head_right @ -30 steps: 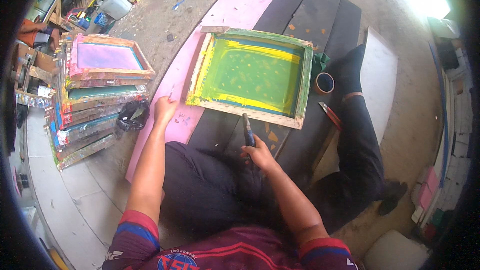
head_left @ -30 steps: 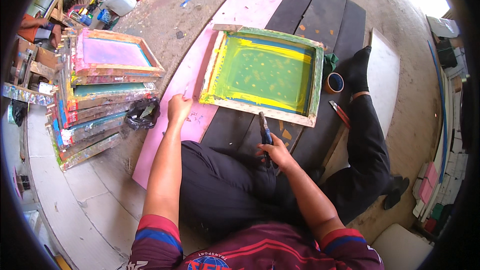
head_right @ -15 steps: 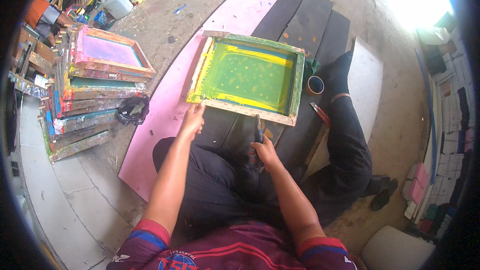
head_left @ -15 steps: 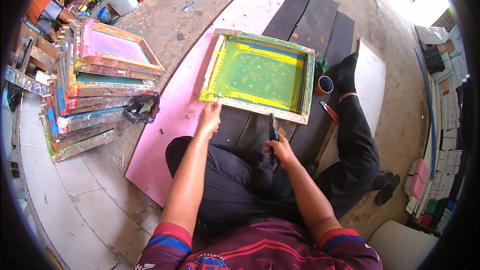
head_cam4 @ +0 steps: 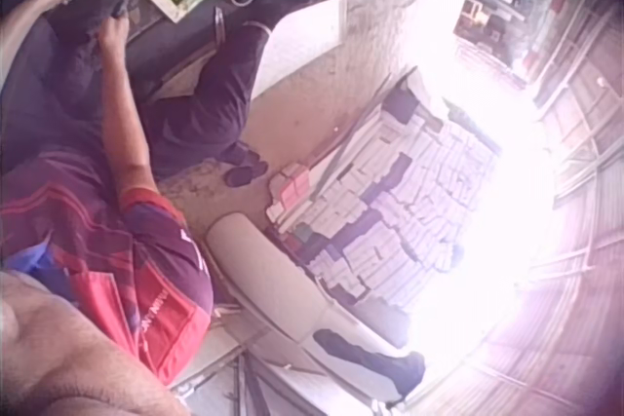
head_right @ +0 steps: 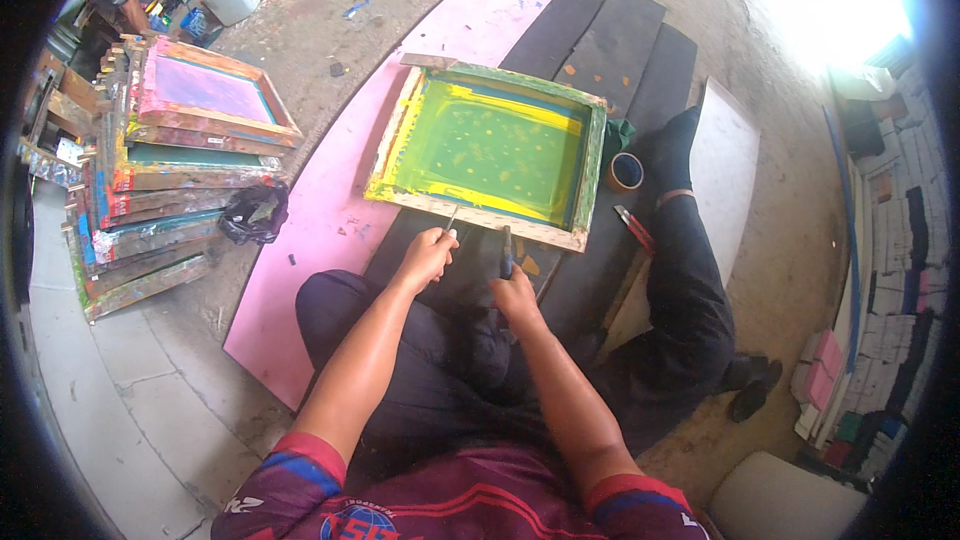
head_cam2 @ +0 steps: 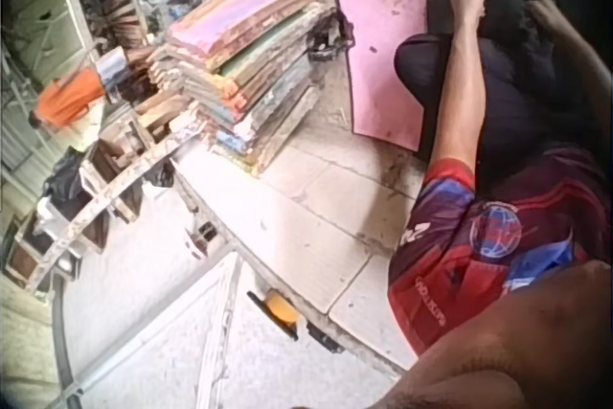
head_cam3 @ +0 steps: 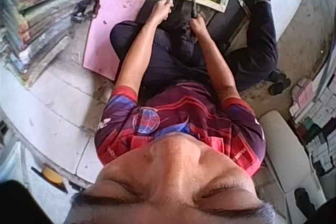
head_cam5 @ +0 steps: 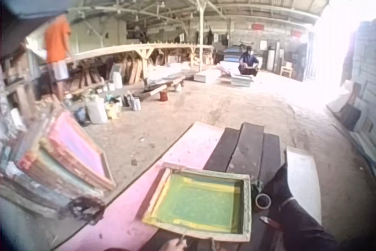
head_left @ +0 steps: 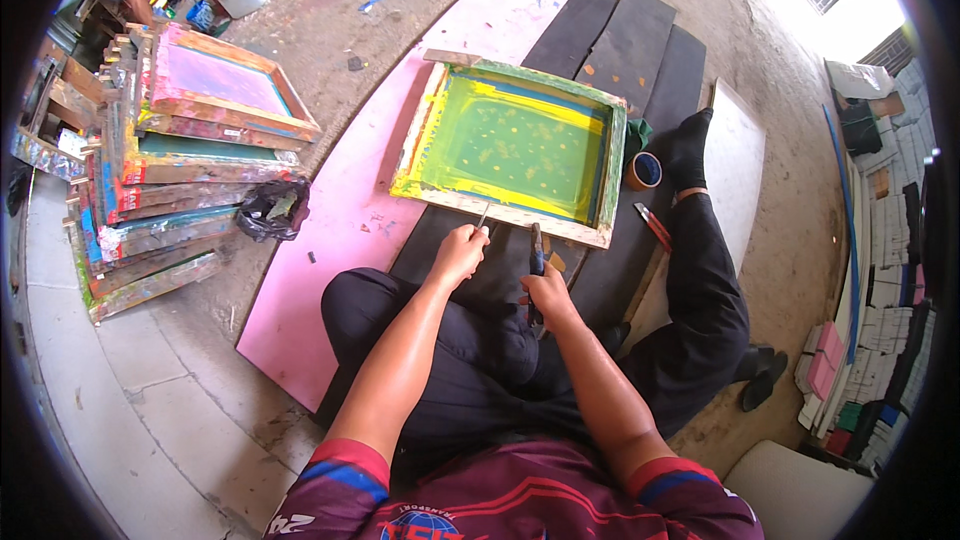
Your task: The person uses a utility knife and pliers to scrape and remove dried yellow paint from the edges of a wooden screen printing frame. They work methodically along the frame's perimeter, occasionally switching tools to pry or pull at stubborn areas.
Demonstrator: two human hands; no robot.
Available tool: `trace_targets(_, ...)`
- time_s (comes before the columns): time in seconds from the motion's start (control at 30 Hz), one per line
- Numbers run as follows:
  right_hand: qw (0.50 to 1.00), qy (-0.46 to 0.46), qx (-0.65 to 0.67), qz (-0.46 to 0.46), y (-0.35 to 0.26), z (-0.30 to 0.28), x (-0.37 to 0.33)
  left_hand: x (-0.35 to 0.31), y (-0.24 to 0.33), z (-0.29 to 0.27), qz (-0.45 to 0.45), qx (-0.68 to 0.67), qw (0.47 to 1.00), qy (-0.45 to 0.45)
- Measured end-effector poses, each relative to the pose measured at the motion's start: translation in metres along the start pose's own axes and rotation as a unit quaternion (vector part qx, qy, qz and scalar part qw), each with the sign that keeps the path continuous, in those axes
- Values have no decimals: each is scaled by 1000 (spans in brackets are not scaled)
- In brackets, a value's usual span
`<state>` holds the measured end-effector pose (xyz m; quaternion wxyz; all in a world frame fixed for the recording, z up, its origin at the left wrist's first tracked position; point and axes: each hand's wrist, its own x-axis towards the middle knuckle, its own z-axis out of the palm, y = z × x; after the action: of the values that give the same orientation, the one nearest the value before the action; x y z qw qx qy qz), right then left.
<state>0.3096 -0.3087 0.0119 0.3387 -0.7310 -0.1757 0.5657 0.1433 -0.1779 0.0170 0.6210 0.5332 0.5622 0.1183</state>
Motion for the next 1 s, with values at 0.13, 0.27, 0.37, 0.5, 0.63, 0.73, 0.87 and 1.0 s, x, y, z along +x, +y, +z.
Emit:
trace_targets(0.13,999,30,1,33,-13,11,-5,11,-11,3,43,65,997,27)
trace_targets(0.27,998,38,-1,49,-9,7,-1,18,-12,6,71,87,993,35)
trace_targets(0.37,996,15,71,56,-10,3,-7,19,-11,6,68,91,993,37)
trace_targets(0.5,983,-55,162,66,-5,-8,-5,20,-14,8,71,92,992,48)
trace_targets(0.63,965,-120,225,58,7,-18,-3,21,-17,8,110,96,988,50)
trace_targets(0.73,970,-144,194,30,8,-16,-13,14,-13,11,152,65,985,49)
trace_targets(0.87,963,-204,170,38,-8,-8,-33,17,-19,16,214,51,973,65)
trace_targets(1.0,957,-225,181,39,-7,-5,-34,18,-16,18,209,53,975,60)
